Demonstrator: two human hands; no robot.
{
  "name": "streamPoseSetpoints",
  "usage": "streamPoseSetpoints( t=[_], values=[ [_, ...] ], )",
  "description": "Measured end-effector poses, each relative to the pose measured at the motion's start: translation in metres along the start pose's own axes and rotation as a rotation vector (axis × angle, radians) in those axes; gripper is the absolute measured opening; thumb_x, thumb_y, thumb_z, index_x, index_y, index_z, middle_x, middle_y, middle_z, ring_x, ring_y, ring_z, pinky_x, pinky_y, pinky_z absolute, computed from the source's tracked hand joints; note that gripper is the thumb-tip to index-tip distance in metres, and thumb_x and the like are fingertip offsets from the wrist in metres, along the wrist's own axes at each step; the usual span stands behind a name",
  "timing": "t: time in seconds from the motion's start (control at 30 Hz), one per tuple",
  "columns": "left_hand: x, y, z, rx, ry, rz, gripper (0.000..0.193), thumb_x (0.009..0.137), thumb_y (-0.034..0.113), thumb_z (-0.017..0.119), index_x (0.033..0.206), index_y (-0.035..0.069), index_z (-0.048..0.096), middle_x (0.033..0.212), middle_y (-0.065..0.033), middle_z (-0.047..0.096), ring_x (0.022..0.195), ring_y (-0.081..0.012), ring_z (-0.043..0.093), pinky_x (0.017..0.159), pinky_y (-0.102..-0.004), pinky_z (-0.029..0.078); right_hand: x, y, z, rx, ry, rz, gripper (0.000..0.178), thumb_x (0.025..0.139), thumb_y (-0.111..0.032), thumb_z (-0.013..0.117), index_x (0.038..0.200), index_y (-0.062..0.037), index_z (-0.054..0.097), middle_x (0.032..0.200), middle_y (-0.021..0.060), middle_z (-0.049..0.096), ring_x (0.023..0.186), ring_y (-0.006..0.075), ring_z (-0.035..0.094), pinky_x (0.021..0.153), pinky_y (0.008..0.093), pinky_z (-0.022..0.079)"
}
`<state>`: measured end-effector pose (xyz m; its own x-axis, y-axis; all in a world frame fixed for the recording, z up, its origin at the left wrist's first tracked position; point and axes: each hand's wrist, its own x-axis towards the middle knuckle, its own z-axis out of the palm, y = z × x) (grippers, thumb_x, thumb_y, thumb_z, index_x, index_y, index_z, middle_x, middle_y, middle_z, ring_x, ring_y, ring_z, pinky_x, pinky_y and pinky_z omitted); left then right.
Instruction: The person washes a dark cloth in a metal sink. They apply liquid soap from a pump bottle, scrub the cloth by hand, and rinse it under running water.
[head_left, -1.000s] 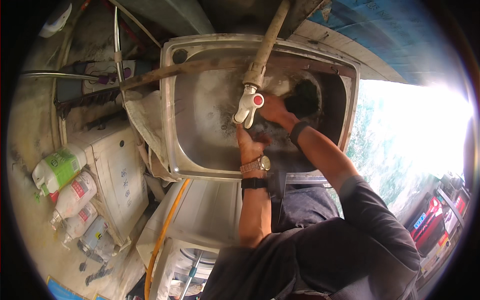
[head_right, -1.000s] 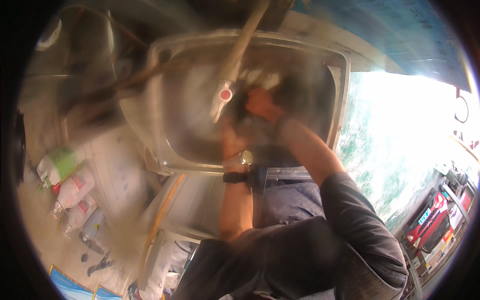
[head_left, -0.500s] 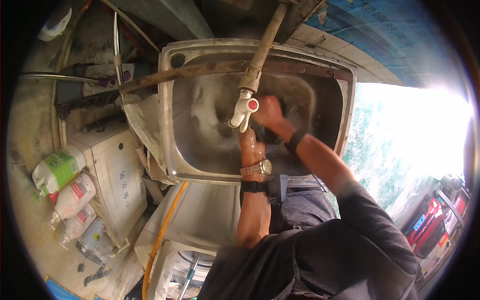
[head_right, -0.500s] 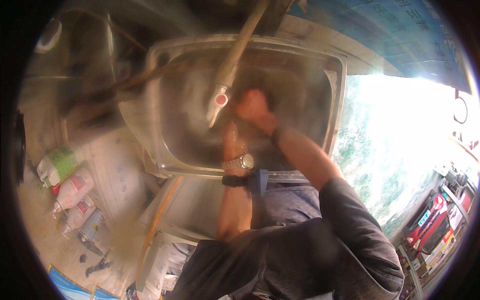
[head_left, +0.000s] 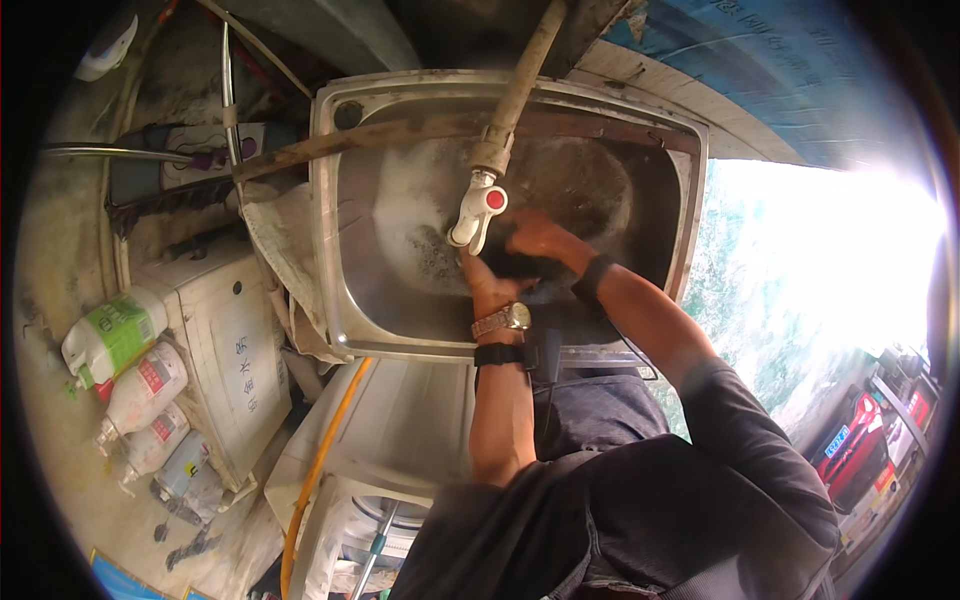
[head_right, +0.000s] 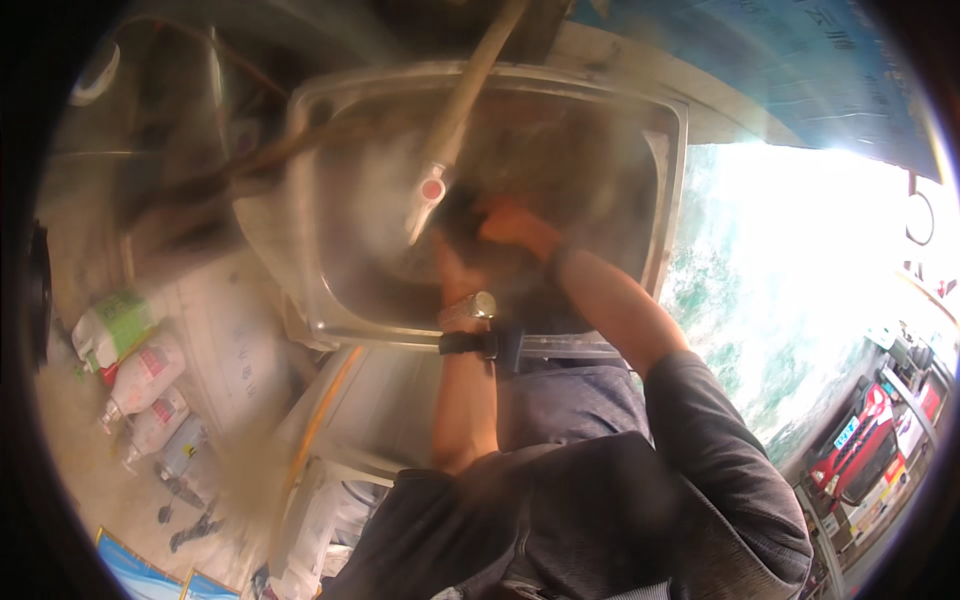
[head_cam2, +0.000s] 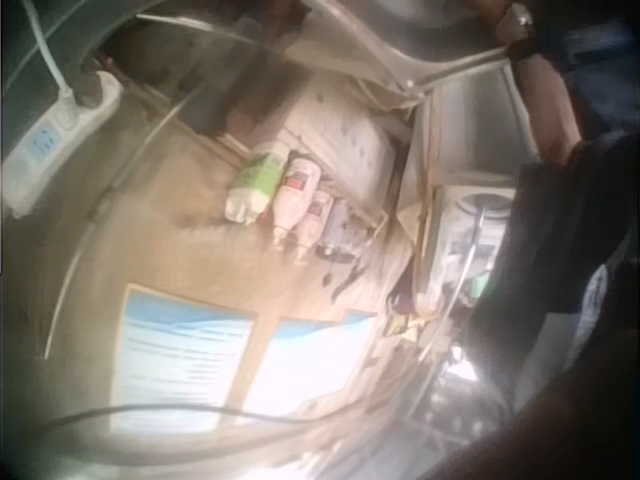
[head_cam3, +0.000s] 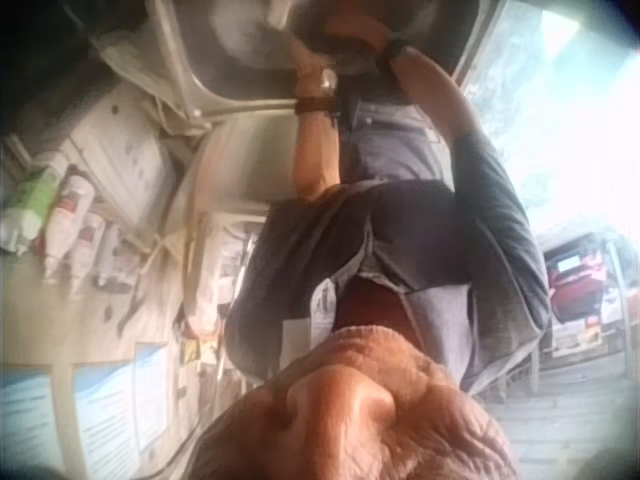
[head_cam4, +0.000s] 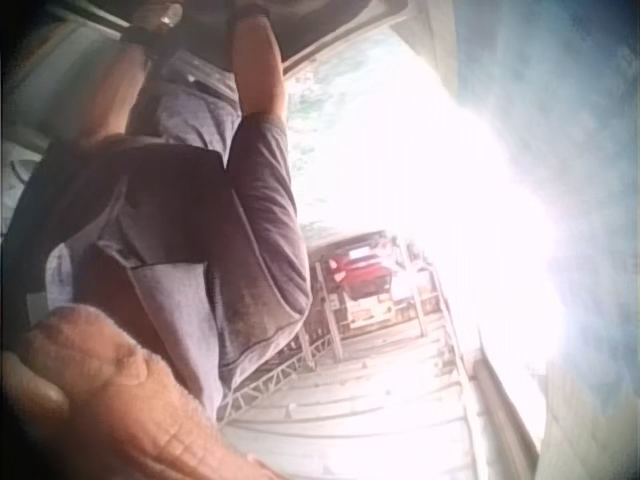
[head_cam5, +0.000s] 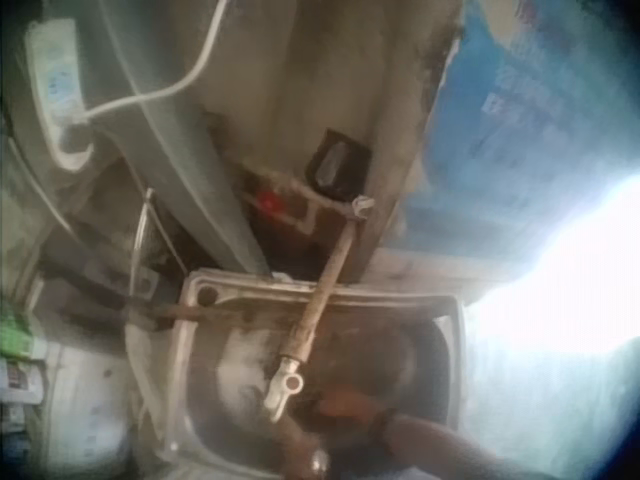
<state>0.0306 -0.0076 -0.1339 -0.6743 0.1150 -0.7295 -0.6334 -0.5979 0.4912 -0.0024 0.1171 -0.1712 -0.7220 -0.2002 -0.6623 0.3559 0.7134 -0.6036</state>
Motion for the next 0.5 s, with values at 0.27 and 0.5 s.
streamPoseSetpoints(
  t=[0.27, 0.5],
  values=[
    [-0.001, -0.029, -0.045, 0.252, -0.006, 0.361, 0.044, 0.095, 0.043, 0.049, 0.123, 0.009, 0.055, 0.118, -0.0085, 0.058, 0.107, -0.0217, 0.056, 0.092, -0.0374, 0.047, -0.061, -0.045, -0.014, 0.268, -0.023, -0.299, 0.067, 0.068, -0.036, 0.075, 0.112, 0.0113, 0.060, 0.105, 0.0300, 0.063, 0.102, 0.0363, 0.063, 0.091, 0.0382, 0.048],
    [0.011, -0.035, -0.020, 0.068, 0.009, 0.094, 0.028, 0.092, 0.028, 0.056, 0.111, 0.007, 0.059, 0.092, -0.0003, 0.051, 0.079, -0.0116, 0.049, 0.066, -0.0259, 0.042, -0.009, -0.023, -0.020, -0.014, 0.681, 0.059, 0.037, 0.080, -0.041, 0.067, 0.085, -0.0043, 0.066, 0.076, 0.0221, 0.065, 0.073, 0.0399, 0.065, 0.064, 0.0473, 0.051]
  ],
)
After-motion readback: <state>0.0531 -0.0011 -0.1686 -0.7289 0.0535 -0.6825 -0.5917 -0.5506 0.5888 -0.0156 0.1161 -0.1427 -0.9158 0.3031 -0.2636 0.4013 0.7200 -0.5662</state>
